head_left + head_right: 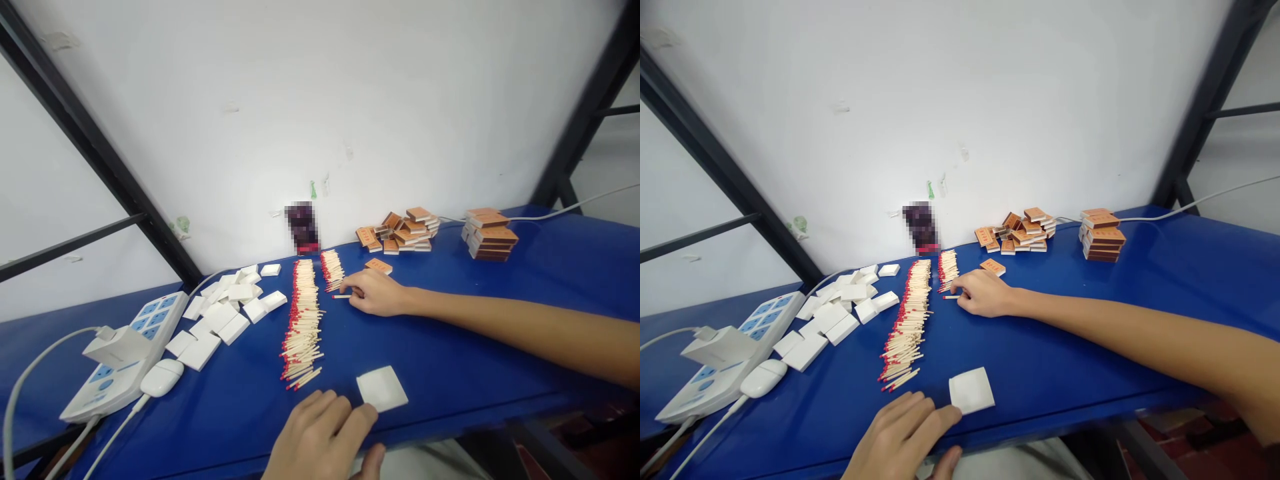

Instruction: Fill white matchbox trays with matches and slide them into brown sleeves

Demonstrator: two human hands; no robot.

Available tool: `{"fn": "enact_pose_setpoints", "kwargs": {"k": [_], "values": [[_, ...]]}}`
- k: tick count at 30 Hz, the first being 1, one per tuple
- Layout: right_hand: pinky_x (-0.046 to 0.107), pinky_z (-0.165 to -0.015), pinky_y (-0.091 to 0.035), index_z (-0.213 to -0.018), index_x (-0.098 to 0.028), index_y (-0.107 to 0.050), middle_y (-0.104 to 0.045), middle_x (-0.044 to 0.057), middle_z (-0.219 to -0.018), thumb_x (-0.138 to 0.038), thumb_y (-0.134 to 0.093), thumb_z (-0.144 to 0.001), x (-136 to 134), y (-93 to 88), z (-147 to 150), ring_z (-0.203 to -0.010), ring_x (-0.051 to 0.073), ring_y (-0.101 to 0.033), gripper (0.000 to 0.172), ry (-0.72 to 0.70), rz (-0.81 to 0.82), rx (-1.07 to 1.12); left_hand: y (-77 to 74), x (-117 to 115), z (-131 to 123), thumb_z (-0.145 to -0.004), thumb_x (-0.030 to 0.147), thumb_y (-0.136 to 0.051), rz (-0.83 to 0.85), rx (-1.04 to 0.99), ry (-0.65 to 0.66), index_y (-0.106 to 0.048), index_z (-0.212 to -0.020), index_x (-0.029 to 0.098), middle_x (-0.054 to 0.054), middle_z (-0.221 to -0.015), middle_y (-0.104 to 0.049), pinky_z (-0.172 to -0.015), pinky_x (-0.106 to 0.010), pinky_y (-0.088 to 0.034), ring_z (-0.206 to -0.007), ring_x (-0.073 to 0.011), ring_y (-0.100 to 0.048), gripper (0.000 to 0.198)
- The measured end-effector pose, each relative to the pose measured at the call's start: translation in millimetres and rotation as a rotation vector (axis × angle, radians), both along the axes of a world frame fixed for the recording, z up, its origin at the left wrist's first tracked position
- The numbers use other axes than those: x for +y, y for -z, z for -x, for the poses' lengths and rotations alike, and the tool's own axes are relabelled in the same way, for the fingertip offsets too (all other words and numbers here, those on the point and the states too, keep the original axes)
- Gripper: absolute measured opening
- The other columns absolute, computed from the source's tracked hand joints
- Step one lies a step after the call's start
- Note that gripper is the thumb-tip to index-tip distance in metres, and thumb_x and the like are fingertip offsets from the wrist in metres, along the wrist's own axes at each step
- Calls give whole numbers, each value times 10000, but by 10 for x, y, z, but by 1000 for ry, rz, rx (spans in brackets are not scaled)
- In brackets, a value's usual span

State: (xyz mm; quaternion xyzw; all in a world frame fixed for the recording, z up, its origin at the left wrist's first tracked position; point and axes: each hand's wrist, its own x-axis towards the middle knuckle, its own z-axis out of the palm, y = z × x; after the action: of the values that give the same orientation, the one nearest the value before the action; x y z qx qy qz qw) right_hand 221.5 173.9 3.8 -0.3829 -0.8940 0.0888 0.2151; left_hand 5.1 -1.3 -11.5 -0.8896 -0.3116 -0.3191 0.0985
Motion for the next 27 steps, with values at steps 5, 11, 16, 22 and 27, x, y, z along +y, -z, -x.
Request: {"fn": "enact_pose_setpoints", "kwargs": {"k": [5,11,16,22,27], "values": [[250,-618,-360,-1004,-156,-719,-724,49,-854,-164,-545,-833,20,29,-1,-672,151,-599,244,-34,-20,15,3,10,7,-1054,332,-316,8,2,7,-615,-1029,224,-18,-731,-665,-610,-349,-603,-643,-215,-684,319],[243,-602,-350,-865,-155,-713,-699,32,-777,-173,-567,-851,51,43,2,-643,137,-578,147,-76,-12,16,25,2,22,-1027,311,-382,44,24,13,-613,-1064,229,-17,-753,-670,-635,-352,-608,-655,-214,-683,249],[252,-616,-370,-935,-157,-733,-729,50,-838,-183,-548,-870,28,34,5,-667,149,-602,197,-47,-35,17,46,7,27,-1022,302,-376,25,28,18,-612,-1052,228,-13,-731,-667,-602,-360,-610,-627,-218,-678,249],[285,-749,-442,-1175,-182,-708,-743,87,-1073,-225,-518,-907,27,38,-5,-889,211,-675,331,-5,-47,3,27,26,21,-1023,295,-375,5,27,17,-613,-1047,222,-15,-736,-673,-604,-346,-606,-630,-212,-683,250],[298,-764,-440,-1245,-195,-690,-742,92,-1062,-243,-485,-933,49,47,-13,-908,220,-672,376,-19,-42,-58,23,14,13,-1018,296,-386,6,28,14,-616,-1043,225,-10,-730,-672,-613,-342,-609,-627,-207,-684,242]]}}
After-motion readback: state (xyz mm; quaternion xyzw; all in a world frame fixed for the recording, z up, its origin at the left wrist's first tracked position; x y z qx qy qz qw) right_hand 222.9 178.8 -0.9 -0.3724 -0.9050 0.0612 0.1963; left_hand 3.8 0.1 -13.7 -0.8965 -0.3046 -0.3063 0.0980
